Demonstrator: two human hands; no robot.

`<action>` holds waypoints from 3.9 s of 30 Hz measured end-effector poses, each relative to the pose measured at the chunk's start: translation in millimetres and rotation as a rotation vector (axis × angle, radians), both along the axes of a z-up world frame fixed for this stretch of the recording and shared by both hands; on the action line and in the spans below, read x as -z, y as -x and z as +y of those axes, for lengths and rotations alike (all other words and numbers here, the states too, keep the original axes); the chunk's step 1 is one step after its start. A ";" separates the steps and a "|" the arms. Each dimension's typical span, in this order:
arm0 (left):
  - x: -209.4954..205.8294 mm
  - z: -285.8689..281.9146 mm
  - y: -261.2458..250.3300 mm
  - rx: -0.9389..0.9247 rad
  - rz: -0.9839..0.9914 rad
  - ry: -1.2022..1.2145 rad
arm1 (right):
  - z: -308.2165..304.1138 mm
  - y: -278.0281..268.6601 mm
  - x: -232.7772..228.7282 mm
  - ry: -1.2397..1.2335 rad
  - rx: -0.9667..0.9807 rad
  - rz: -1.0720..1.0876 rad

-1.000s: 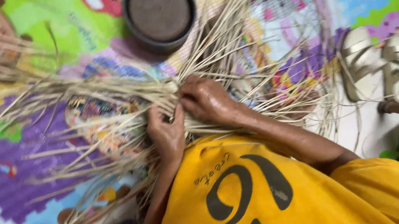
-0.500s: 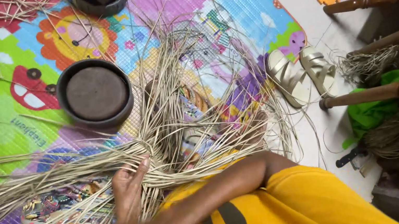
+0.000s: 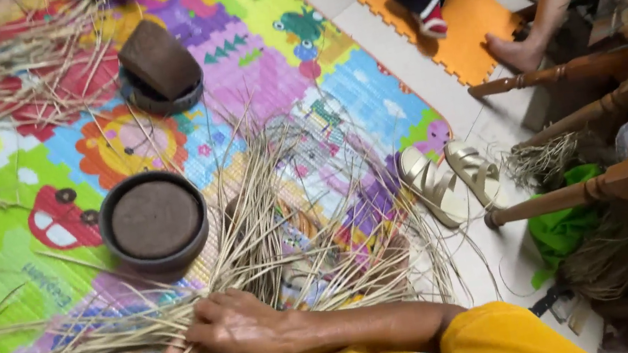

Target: The person is manually weaving dried palm leaves or straw to create a craft item, likely a mat or basket base.

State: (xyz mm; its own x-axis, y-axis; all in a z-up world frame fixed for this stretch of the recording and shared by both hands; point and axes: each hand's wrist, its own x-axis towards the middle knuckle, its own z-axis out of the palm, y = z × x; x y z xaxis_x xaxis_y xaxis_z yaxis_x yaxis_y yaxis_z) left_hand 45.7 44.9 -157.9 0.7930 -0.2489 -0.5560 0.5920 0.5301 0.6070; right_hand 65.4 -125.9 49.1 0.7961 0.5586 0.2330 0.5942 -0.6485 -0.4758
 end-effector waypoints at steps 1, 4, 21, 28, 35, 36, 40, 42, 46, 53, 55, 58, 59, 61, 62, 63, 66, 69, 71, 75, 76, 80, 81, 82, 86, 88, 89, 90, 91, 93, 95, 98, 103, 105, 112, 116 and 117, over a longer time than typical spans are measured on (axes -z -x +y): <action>-18.4 -6.1 -4.2 0.010 0.002 -0.031 | -5.7 0.2 10.2 -0.017 0.012 0.018; -7.6 -8.0 -8.1 0.023 0.037 -0.019 | -8.9 1.0 13.4 -0.099 0.060 0.001; -261.2 20.4 54.0 -0.021 -0.729 -1.061 | -45.6 -19.5 64.3 -0.232 -0.067 0.219; -184.9 -0.2 42.0 -0.012 -0.620 -1.115 | -40.4 -18.8 34.4 -0.198 -0.073 0.117; -142.2 -0.7 43.7 0.027 -0.283 -0.730 | -41.4 -48.6 25.4 -0.099 -0.141 0.154; -136.8 -0.6 43.5 0.027 -0.280 -0.735 | -41.8 -55.5 29.5 -0.104 -0.142 0.156; -129.1 4.1 44.6 -0.039 -0.215 -0.618 | -38.9 -76.0 34.5 0.064 -0.339 0.308; -133.9 5.6 43.7 -0.050 -0.196 -0.590 | -35.4 -81.3 31.2 0.133 -0.381 0.372; -157.6 3.2 41.3 -0.026 -0.145 -0.539 | -32.2 -84.4 33.5 0.130 -0.423 0.412; -151.9 2.6 36.9 0.005 -0.177 -0.531 | -43.1 -84.8 63.3 0.146 -0.406 0.331; -156.4 0.9 36.8 0.000 -0.154 -0.495 | -38.5 -70.1 39.0 0.156 -0.330 0.258; -149.2 -4.3 38.6 -0.045 -0.081 -0.371 | -40.1 -43.2 8.5 0.107 -0.249 0.189; -144.6 -7.7 41.5 -0.080 -0.020 -0.279 | -43.2 -31.3 -0.6 0.049 -0.243 0.206; -144.4 -9.7 42.9 -0.077 -0.022 -0.277 | -52.0 -13.3 21.3 0.057 -0.224 0.133; -143.6 -12.2 41.7 -0.085 -0.021 -0.276 | -57.7 -6.4 32.2 0.066 -0.219 0.060; -140.7 -11.0 39.8 -0.077 -0.032 -0.269 | -59.3 -1.7 29.6 0.073 -0.208 0.051; -135.3 -9.1 42.1 -0.081 -0.029 -0.260 | -60.1 19.8 23.5 0.154 -0.195 -0.127; -129.9 -8.1 39.4 -0.071 -0.104 -0.293 | -53.2 38.3 26.1 0.158 -0.204 -0.189; -123.0 -9.9 39.7 -0.093 -0.105 -0.261 | -47.8 42.4 33.7 -0.007 -0.227 -0.038; -123.9 -8.5 43.4 -0.105 -0.110 -0.293 | -49.6 19.0 25.8 -0.034 -0.144 -0.008; -124.3 -8.2 42.8 -0.114 -0.109 -0.290 | -49.3 14.5 19.5 0.022 -0.130 -0.008; -131.2 -4.3 37.1 -0.114 -0.085 -0.282 | -60.4 23.6 17.1 0.037 -0.097 0.226; -130.8 -3.6 37.8 -0.115 -0.079 -0.283 | -58.5 29.1 16.8 0.035 -0.099 0.232; -130.5 -3.3 38.1 -0.105 -0.099 -0.281 | -57.2 35.7 15.8 0.013 -0.094 0.178; -121.2 -1.5 43.6 -0.129 -0.105 -0.270 | -57.3 56.3 29.1 -0.047 -0.142 0.148; -121.5 -1.8 45.8 -0.136 -0.109 -0.280 | -57.1 54.8 26.4 -0.203 -0.097 0.294; -121.6 -1.7 46.7 -0.144 -0.123 -0.287 | -56.8 53.4 24.9 -0.356 -0.050 0.431; -123.9 -2.7 47.4 -0.146 -0.115 -0.287 | -57.0 42.1 28.4 -0.355 -0.052 0.439; -126.5 -3.4 48.3 -0.153 -0.125 -0.282 | -56.9 31.0 32.0 -0.339 0.016 0.389; -126.4 -4.8 49.5 -0.164 -0.135 -0.276 | -59.1 12.3 40.7 -0.320 0.079 0.338; -122.6 -5.9 51.5 -0.152 -0.159 -0.262 | -63.7 -1.9 50.5 -0.201 0.095 0.646; -122.6 -7.3 50.9 -0.155 -0.156 -0.240 | -55.1 -0.8 29.4 -0.343 0.223 1.169; -120.3 -7.8 54.9 -0.158 -0.144 -0.235 | -41.6 -4.5 21.7 -0.486 0.284 1.179; -120.3 -6.9 54.3 -0.156 -0.147 -0.237 | -38.0 -5.6 17.9 -0.500 0.276 1.133; -130.6 -8.6 53.0 -0.143 -0.104 -0.230 | -27.7 -2.8 6.4 -0.540 0.418 1.116; -128.1 -12.8 55.9 -0.163 -0.130 -0.228 | -33.9 -2.1 7.4 -0.522 0.452 1.165; -129.0 -12.2 56.3 -0.166 -0.127 -0.231 | -32.9 -2.7 7.8 -0.522 0.448 1.169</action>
State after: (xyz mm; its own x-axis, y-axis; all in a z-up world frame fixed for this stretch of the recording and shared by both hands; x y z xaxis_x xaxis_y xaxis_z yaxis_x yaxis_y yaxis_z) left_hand -10.6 32.7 -28.9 0.8788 0.0109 -0.4771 0.4211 0.4526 0.7860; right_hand 68.2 -158.8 41.4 0.7611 0.2563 -0.5958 -0.5362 -0.2682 -0.8004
